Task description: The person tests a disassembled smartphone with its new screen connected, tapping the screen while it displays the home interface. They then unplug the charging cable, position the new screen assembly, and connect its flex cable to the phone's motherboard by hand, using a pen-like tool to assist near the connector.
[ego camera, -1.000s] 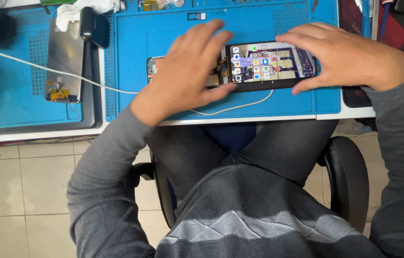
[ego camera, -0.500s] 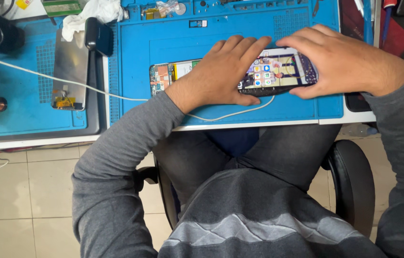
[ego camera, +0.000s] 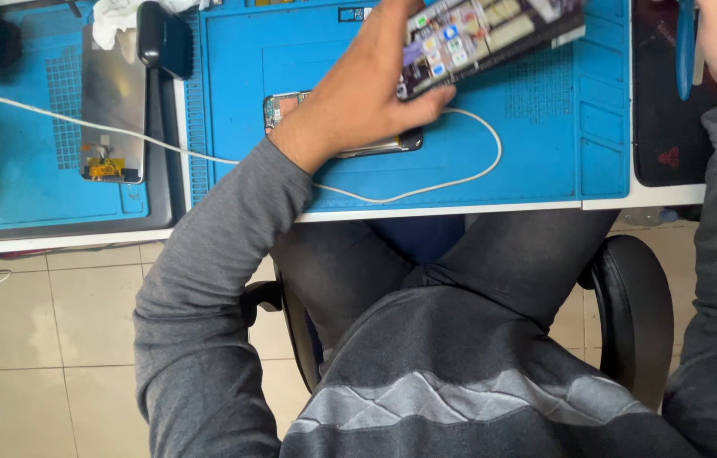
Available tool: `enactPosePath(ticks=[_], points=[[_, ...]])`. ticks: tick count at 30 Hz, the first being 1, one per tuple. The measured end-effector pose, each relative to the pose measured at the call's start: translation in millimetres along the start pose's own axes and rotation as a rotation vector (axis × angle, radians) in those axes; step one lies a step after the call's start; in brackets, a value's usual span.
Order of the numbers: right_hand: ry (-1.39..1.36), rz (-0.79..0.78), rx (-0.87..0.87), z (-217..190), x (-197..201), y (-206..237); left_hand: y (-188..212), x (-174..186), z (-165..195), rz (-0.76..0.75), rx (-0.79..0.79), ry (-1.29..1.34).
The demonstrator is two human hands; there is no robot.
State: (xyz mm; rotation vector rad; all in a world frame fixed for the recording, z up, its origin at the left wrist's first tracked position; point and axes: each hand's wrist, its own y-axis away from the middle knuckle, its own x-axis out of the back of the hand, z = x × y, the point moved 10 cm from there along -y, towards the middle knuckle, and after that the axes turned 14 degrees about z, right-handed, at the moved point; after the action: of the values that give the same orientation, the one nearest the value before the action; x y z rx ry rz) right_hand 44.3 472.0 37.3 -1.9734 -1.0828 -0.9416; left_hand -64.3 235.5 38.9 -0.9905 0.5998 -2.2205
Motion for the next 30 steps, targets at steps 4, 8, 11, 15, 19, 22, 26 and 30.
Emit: enactPosePath(ticks=[4,8,11,15,19,22,26,30], points=[[-0.039,-0.011,0.295,-46.4,-8.2,11.8,4.2,1.4,-16.7,-0.012,0.165,0.054],[-0.229,-0.088,0.581,-123.3,-46.1,32.9,5.1,-1.0,-14.9,0.001,0.145,0.104],[-0.273,-0.092,0.604,-146.6,-66.2,31.1,3.4,0.7,-11.6,0.024,0.11,0.143],[-0.364,-0.091,0.589,-151.5,-71.1,26.2,3.1,1.0,-13.8,0.038,0.145,0.156],[-0.436,-0.132,0.513,-146.8,-79.5,25.3,3.1,1.8,-13.9,0.045,0.125,0.104],[-0.344,-0.091,0.586,-154.3,-83.4,28.3,3.0,1.9,-13.8,0.048,0.127,0.094],[-0.214,0.017,0.715,-158.3,-67.2,41.0,3.2,2.8,-11.7,0.047,0.099,0.094],[-0.284,-0.073,0.482,-136.8,-38.2,78.4,4.7,3.1,0.0,0.038,0.017,0.078]])
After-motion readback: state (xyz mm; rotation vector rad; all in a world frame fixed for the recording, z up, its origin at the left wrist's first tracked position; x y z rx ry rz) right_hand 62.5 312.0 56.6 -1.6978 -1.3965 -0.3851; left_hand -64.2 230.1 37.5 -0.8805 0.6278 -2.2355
